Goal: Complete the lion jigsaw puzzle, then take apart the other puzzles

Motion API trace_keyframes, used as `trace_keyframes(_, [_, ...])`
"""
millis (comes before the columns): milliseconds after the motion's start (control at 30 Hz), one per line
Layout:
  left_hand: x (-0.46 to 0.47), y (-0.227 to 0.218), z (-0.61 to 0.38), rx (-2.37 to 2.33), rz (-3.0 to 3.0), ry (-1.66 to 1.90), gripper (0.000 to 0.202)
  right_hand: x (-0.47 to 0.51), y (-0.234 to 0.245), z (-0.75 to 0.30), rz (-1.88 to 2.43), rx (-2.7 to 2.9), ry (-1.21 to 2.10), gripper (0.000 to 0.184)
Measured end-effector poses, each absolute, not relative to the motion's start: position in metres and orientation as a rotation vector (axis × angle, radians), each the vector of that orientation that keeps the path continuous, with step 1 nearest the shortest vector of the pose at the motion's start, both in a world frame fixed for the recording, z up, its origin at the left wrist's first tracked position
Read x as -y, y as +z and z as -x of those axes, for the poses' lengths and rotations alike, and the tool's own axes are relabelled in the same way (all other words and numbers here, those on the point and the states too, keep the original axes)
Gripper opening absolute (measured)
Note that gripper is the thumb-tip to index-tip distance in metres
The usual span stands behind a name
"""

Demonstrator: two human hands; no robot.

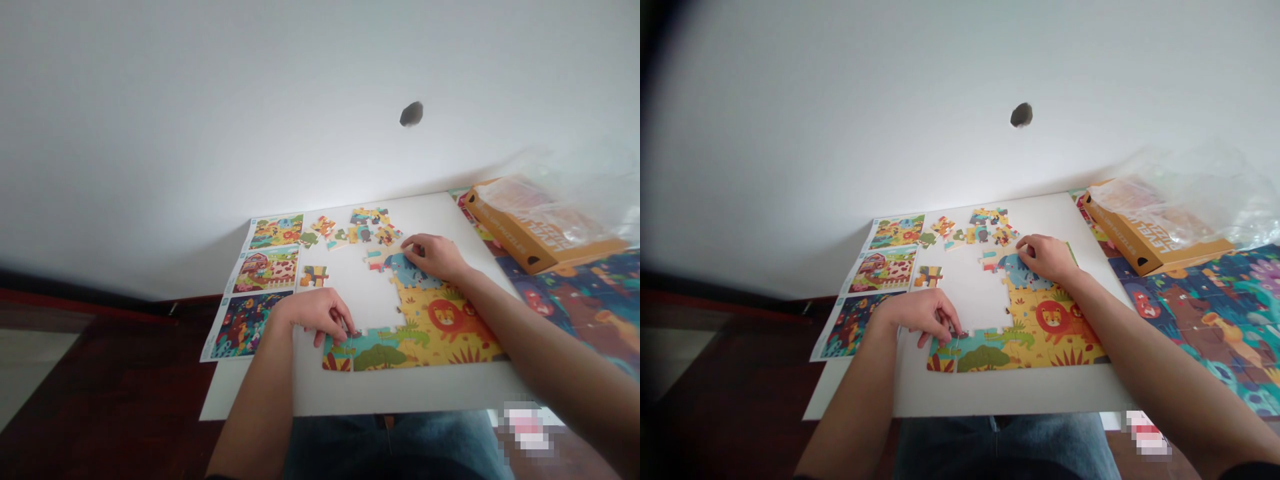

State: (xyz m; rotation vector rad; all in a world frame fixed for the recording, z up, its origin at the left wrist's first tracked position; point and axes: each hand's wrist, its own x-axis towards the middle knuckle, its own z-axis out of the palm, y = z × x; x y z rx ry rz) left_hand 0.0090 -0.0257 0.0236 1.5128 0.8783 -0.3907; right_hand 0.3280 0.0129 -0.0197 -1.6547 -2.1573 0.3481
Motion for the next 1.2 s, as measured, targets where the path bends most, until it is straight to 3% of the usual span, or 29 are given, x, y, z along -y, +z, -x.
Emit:
trace_keyframes(800, [0.0286,0.0229,-0.0156,-1.053,-1.733,-0.447,0.026,-0.0135,-0.0205,-0.3279,1.646,2.159,0.331,0.025])
trace_keyframes(1033, [0.0307,0.0254,-0.0123,-0.99,-1.824,-0.262,0.03,-0.0142,-0.0217,-0.3285,1.65,2.162,0.335,0.025])
trace_keyframes(1200, [0.0334,0.0312,-0.0125,-1.057,-1.697,-0.433,0.029,-0.0141,-0.0227,-0.3285,1.639,2.159,0.34,0.025])
